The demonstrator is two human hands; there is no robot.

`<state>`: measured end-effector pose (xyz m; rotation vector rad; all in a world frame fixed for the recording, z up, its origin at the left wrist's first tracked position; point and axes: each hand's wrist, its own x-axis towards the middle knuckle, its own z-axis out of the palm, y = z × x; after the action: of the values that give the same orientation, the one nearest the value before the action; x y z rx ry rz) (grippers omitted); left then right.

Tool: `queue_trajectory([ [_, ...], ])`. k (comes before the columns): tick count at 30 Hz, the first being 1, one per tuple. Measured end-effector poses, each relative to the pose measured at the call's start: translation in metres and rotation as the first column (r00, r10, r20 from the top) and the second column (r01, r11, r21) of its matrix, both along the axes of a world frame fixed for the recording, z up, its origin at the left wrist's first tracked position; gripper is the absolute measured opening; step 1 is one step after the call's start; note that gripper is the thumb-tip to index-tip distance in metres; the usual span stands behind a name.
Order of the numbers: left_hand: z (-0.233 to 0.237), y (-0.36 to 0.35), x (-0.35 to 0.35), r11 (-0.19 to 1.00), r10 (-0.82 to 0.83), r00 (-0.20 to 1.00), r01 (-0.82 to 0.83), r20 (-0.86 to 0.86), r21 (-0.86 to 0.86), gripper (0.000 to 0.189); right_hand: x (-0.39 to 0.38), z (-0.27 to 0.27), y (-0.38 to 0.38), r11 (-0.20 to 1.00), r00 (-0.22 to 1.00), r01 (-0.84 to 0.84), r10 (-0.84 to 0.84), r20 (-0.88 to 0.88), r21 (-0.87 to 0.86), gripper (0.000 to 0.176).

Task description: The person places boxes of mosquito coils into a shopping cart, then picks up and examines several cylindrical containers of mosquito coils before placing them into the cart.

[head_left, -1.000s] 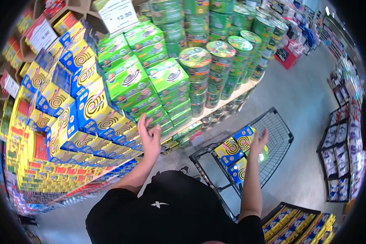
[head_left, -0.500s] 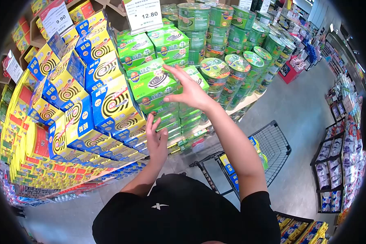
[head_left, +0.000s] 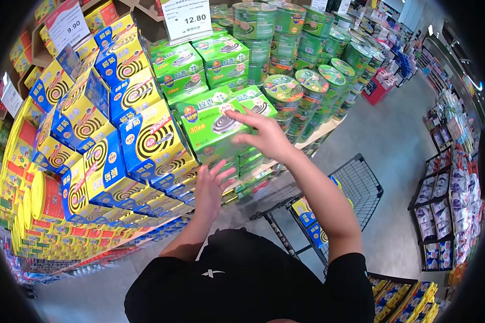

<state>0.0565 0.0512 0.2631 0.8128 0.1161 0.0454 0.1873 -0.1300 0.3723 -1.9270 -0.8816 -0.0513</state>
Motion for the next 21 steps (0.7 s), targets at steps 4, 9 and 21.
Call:
queue_trajectory([
  [4,-0.001,0.004,-0.006,0.994,-0.024,0.997,0.031,0.075,-0.100,0.066,-0.052,-0.001,-0.034,0.998,0.999,0.052,-0.052,-0.010,-0.038,0.064],
  [9,0.018,0.011,-0.022,0.979,-0.191,0.979,0.183,0.077,0.094,0.083,-0.126,-0.008,-0.074,0.993,0.990,0.101,-0.095,0.101,-0.064,0.067],
  [21,-0.043,-0.035,-0.038,0.787,-0.536,0.810,0.581,-0.239,0.205,0.087,-0.262,-0.094,-0.105,0.889,0.840,0.458,-0.441,-0.317,-0.022,0.087],
])
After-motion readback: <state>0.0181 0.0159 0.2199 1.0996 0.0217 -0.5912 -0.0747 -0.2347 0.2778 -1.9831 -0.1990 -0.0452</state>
